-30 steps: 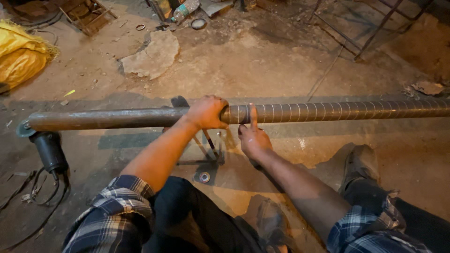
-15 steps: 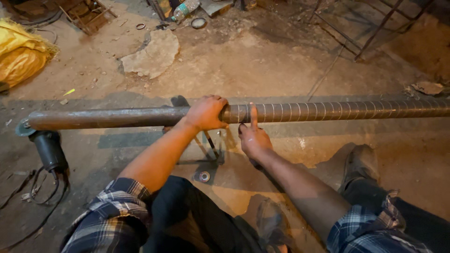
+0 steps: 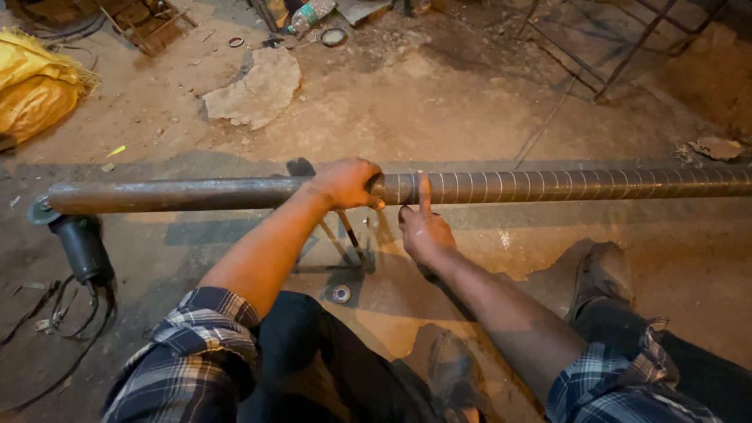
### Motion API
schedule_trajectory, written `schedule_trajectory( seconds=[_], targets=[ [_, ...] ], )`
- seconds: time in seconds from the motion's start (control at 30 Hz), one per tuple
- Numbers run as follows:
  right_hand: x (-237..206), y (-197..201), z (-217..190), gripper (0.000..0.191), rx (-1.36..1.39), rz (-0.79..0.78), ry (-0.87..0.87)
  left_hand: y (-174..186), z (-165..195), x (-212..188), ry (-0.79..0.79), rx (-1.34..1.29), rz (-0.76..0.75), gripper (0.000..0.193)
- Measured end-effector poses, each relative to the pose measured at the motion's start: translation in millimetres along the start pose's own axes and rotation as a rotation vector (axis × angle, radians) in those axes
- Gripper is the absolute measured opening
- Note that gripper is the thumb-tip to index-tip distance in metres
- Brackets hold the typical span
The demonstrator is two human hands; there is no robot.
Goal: The person marks a long metal pipe with a white marker while sitting on the floor. They repeatedly draw lines along the pipe's surface, occasionally pausing to reposition their hands.
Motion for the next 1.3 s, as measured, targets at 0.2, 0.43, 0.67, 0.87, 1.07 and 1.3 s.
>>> schedule_trajectory(
  seconds=[0.2,0.43,0.67,0.87,1.07,1.3],
  targets=[
    [0.5,1.4,-0.7,0.019,-0.005,0.012,0.003,-1.4,-2.7,3.5,-0.013,-0.033,0.015,0.058],
    [-0.1,1.0,0.4,0.018,0.015,0.022,0.008,-6.2,-6.8,5.8,0.021,-0.052,-0.047,0.057],
    [-2.0,3.4,-2.0,0.016,0.024,0.025,0.009,-6.8,-8.0,9.9,-0.011,-0.092,-0.045,0.062],
    [-1.2,2.9,-1.0,0.014,0.041,0.035,0.019,-7.0,-11.5,8.3,0.02,-0.11,-0.062,0.06],
    [-0.6,0.1,2.2,0.014,0.035,0.034,0.029,-10.3,-14.5,10.0,0.054,-0.126,-0.116,0.061],
    [-2.0,5.0,-3.6,0.015,0.033,0.058,0.058,-16.8,-21.7,15.0,0.074,-0.181,-0.144,0.066]
  ],
)
Point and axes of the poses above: each hand's wrist, its own x-axis towards the middle knuckle, its own y-axis out of the back of the hand, z = x × y, the point moved 10 cm from there along x, towards the middle knuckle, and after that the axes turned 8 degrees about x, right-handed, at the moved point
